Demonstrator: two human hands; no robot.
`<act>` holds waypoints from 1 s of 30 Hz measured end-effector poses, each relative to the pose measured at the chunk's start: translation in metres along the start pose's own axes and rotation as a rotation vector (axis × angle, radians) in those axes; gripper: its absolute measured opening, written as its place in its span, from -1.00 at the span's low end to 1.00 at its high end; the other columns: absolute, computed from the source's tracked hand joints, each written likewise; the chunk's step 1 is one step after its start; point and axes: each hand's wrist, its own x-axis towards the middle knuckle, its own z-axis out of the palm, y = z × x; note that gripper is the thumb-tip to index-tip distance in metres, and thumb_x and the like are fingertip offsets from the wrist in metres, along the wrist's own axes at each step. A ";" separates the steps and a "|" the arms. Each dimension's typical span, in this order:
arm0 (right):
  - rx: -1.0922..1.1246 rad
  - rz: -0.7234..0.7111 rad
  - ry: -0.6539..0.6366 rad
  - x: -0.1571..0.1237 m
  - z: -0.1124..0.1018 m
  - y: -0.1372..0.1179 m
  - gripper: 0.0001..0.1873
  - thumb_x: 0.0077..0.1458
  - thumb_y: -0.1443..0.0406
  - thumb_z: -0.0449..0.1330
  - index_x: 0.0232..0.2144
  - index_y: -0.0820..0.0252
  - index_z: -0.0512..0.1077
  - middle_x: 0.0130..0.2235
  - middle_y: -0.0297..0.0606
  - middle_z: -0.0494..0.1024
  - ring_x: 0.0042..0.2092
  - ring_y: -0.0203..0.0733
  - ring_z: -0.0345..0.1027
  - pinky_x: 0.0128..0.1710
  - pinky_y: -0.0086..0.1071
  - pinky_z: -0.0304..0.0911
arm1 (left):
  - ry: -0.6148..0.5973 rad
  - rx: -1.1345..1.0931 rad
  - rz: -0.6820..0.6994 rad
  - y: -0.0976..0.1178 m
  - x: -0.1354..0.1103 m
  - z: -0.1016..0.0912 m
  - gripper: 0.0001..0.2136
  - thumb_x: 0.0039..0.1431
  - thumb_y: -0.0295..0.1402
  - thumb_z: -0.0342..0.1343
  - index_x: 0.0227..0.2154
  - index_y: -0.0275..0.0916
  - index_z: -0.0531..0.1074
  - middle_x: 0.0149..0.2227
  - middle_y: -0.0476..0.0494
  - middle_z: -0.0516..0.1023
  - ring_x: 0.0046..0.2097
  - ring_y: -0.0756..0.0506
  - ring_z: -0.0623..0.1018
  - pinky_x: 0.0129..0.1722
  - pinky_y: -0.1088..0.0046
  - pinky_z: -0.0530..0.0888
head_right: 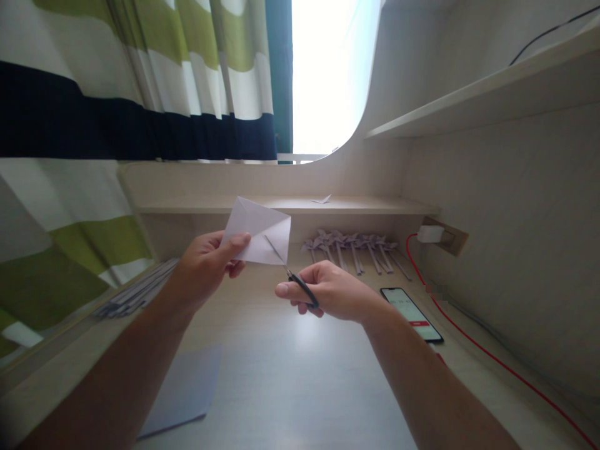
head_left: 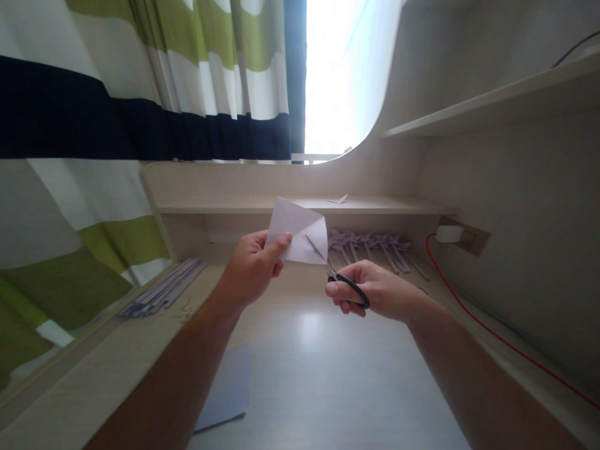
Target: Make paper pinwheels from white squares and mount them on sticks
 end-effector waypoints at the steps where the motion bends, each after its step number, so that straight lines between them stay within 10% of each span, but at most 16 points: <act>1: -0.003 -0.003 0.003 0.000 0.000 0.000 -0.56 0.14 0.01 0.40 -0.52 0.27 0.51 -0.56 -0.34 0.47 -0.57 -0.40 0.15 -0.57 -0.46 0.01 | 0.000 -0.002 -0.001 0.000 0.000 0.000 -0.65 0.28 -0.19 0.12 -0.58 -0.24 0.36 -0.66 0.02 0.34 -0.60 0.05 0.29 -0.59 0.52 0.21; 30: -0.022 0.031 0.063 -0.002 -0.001 0.000 -0.50 0.05 -0.04 0.45 -0.57 0.25 0.49 -0.60 -0.36 0.43 -0.59 -0.41 0.10 -0.59 -0.43 -0.10 | -0.006 -0.032 -0.016 -0.001 0.001 -0.002 -0.65 0.25 -0.15 0.16 -0.58 -0.23 0.35 -0.65 0.03 0.33 -0.60 0.04 0.29 -0.59 0.53 0.22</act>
